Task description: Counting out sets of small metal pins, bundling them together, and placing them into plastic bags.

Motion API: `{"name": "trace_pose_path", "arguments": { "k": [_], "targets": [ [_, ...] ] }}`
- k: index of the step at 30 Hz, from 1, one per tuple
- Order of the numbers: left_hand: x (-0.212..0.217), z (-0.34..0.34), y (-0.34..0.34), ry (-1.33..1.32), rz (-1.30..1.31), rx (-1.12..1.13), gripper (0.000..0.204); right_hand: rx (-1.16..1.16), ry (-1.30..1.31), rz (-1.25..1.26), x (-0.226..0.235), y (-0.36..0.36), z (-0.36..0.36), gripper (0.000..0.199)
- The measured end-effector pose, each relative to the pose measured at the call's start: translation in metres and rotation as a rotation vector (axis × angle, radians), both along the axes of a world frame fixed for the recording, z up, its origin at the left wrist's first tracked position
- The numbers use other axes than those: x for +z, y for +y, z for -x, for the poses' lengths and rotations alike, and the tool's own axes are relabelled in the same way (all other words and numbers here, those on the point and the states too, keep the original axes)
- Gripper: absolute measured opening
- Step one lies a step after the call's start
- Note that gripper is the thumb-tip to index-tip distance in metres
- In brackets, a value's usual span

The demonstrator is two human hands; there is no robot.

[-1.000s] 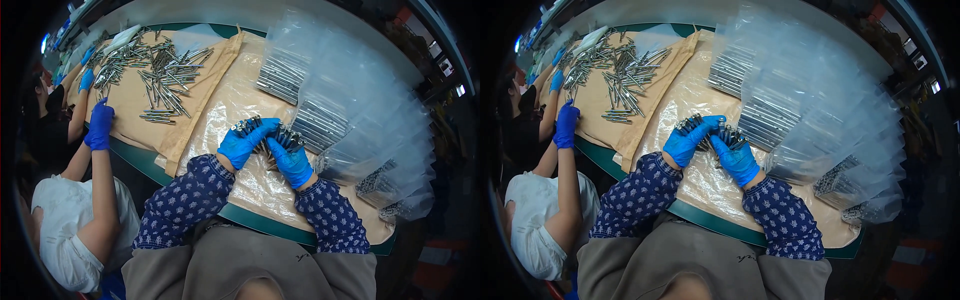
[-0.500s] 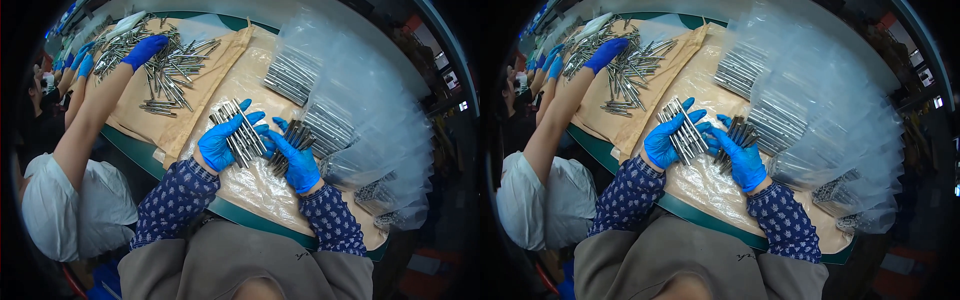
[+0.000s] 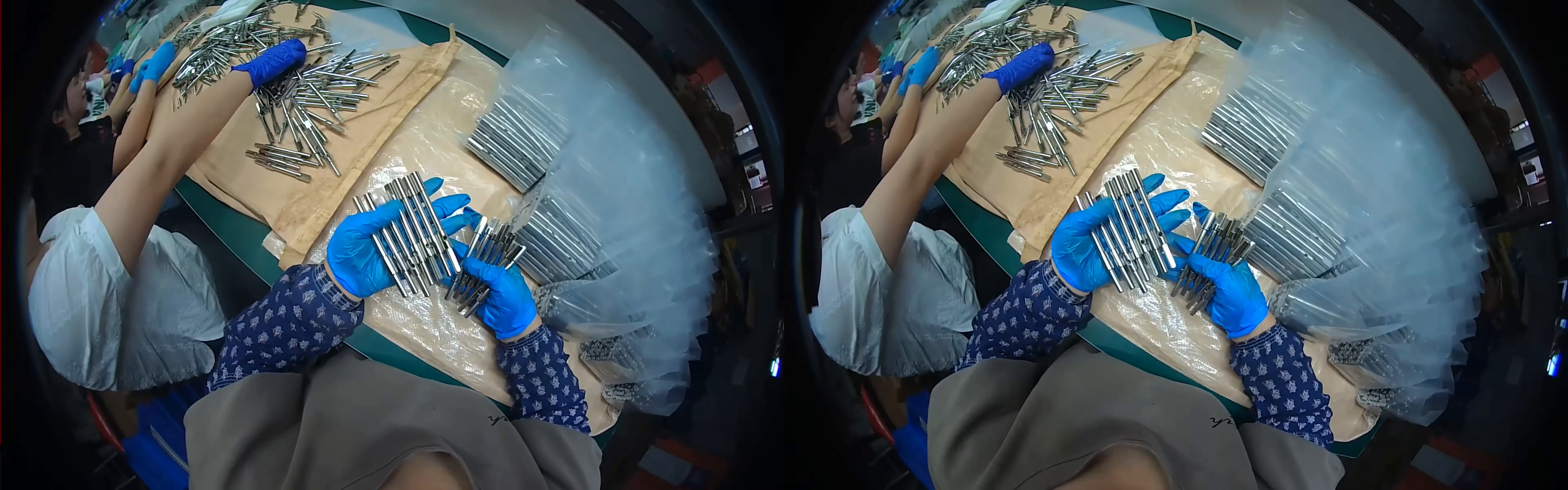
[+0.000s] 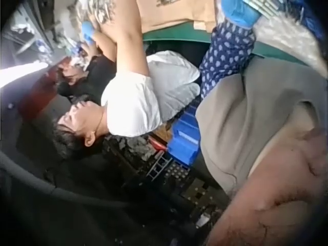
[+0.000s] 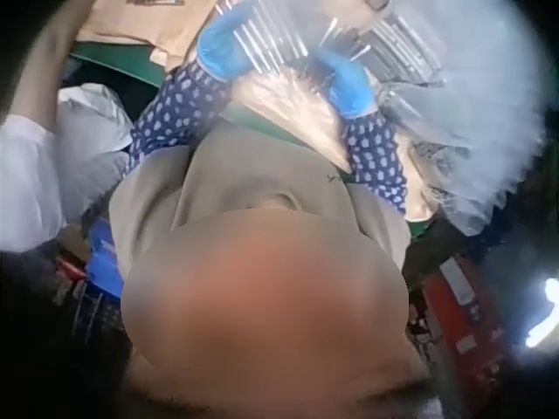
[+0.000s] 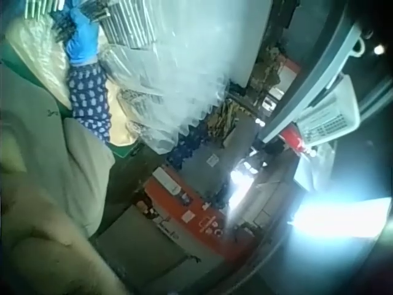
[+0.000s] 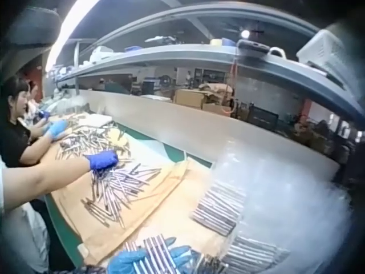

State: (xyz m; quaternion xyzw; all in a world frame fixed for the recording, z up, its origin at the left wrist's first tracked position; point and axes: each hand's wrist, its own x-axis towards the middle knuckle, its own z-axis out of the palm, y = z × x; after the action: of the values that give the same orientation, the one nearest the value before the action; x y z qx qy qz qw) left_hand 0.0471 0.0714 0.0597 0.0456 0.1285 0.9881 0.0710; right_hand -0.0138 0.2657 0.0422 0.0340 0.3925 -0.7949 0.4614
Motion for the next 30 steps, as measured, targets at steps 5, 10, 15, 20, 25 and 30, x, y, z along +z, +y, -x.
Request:
{"name": "trace_pose_path", "arguments": {
  "k": [5,10,15,20,25,30],
  "targets": [
    [-0.003,-0.01,-0.004,-0.024,-0.185,-0.002,0.087,0.064,-0.083,0.122,0.008,-0.002,0.001,0.058],
    [-0.005,-0.016,-0.008,-0.004,-0.199,0.013,0.096,0.112,-0.11,0.193,0.01,-0.002,-0.001,0.065],
    [-0.005,-0.014,-0.011,-0.001,-0.164,0.029,0.1,0.076,-0.187,0.376,0.007,-0.006,-0.003,0.066],
    [-0.004,-0.014,-0.017,-0.022,-0.113,0.084,0.095,0.031,-0.216,0.34,0.009,-0.009,-0.006,0.061],
    [-0.008,-0.012,-0.017,-0.05,-0.189,0.134,0.083,-0.073,-0.049,0.088,0.002,-0.016,-0.01,0.045],
    [-0.011,-0.005,-0.021,-0.102,-0.188,0.146,0.084,0.368,-0.031,0.199,0.01,0.0,0.011,0.029]
  ]
}}
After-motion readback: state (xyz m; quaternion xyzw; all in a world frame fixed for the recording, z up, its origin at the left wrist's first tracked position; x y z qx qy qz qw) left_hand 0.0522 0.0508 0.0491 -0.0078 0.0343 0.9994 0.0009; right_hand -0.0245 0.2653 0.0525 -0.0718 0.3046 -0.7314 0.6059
